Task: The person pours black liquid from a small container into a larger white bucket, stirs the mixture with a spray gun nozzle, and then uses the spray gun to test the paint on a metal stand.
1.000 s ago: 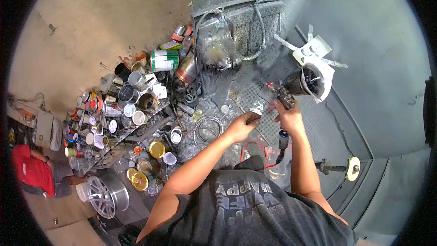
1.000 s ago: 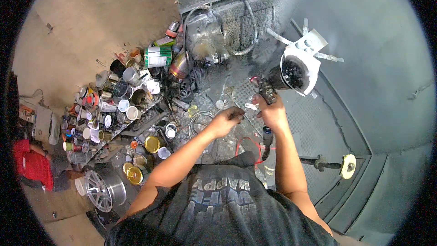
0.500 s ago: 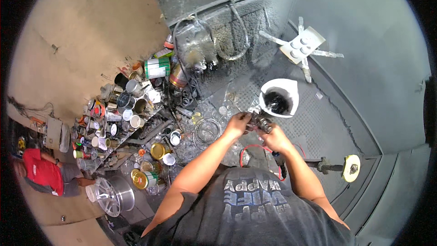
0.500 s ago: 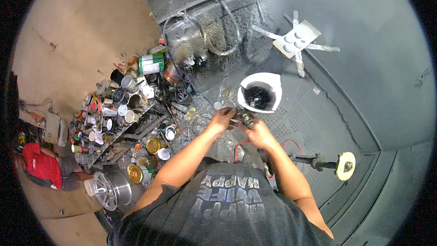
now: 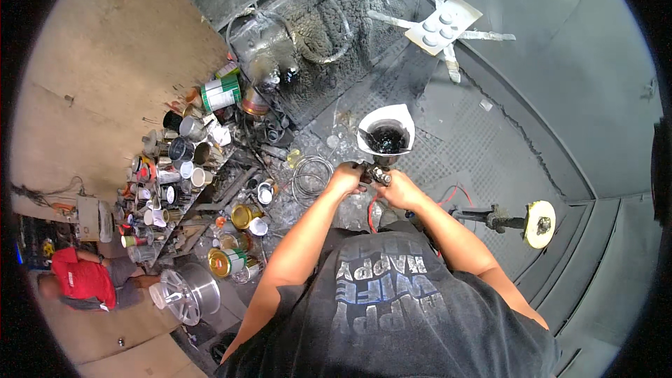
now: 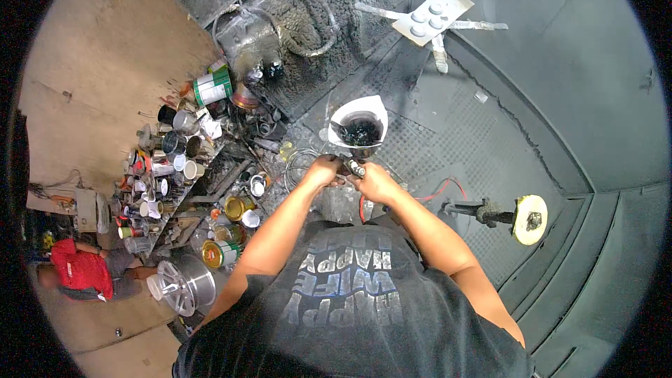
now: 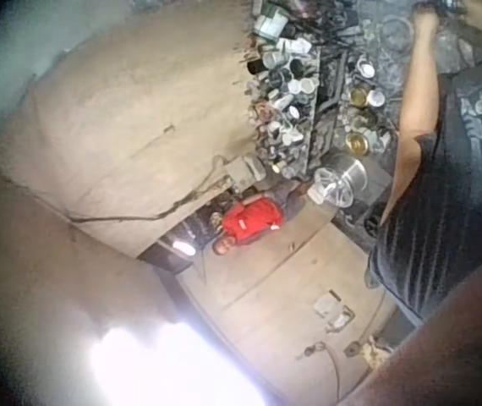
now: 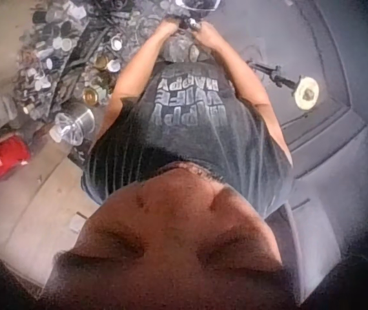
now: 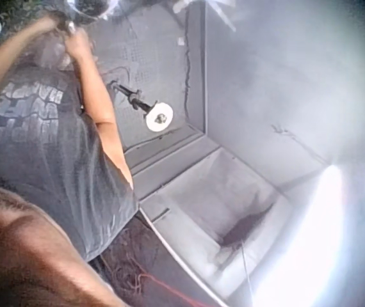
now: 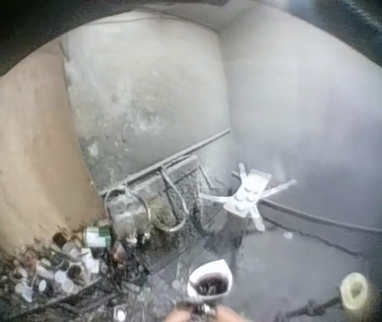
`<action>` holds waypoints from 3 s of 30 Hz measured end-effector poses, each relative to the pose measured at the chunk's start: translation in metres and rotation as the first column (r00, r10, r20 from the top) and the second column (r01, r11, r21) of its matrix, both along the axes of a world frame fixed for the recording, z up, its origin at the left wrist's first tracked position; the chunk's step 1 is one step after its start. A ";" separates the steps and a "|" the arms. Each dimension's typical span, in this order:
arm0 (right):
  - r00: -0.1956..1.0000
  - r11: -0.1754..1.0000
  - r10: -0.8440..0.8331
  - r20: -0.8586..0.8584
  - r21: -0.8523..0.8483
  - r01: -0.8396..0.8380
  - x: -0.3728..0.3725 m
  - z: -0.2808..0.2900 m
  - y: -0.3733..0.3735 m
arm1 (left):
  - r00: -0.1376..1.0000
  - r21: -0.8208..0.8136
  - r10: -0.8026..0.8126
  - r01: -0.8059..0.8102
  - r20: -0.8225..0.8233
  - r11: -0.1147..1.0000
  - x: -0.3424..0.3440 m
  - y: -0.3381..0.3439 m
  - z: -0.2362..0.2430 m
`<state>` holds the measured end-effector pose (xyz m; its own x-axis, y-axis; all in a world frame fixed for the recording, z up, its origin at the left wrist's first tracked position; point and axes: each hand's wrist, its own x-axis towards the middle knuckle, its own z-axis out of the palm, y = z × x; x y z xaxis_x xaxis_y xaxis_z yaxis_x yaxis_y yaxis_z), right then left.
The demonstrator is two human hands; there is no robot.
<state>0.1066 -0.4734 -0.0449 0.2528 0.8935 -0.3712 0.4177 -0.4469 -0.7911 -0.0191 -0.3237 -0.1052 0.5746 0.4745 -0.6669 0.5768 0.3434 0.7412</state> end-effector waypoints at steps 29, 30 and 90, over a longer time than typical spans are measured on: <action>0.744 0.670 -0.656 -0.128 0.354 0.653 0.247 0.093 -0.054 | 0.937 -0.006 -0.281 0.288 0.208 0.958 -0.004 -0.080 -0.006; 0.705 0.618 -0.695 -0.143 0.382 0.687 0.260 0.101 -0.060 | 0.943 -0.028 -0.240 0.253 0.229 0.967 -0.004 -0.083 -0.007; 0.727 0.768 -0.638 -0.254 -0.142 0.624 0.418 0.055 0.121 | 0.822 0.874 -0.560 0.192 0.106 0.447 0.586 0.219 -0.073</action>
<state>0.5243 -0.3522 0.0102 0.6356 0.5459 -0.5459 -0.2011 -0.5656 -0.7998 0.5665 -0.1045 -0.1779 0.9210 0.3559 0.1585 0.1425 -0.6864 0.7131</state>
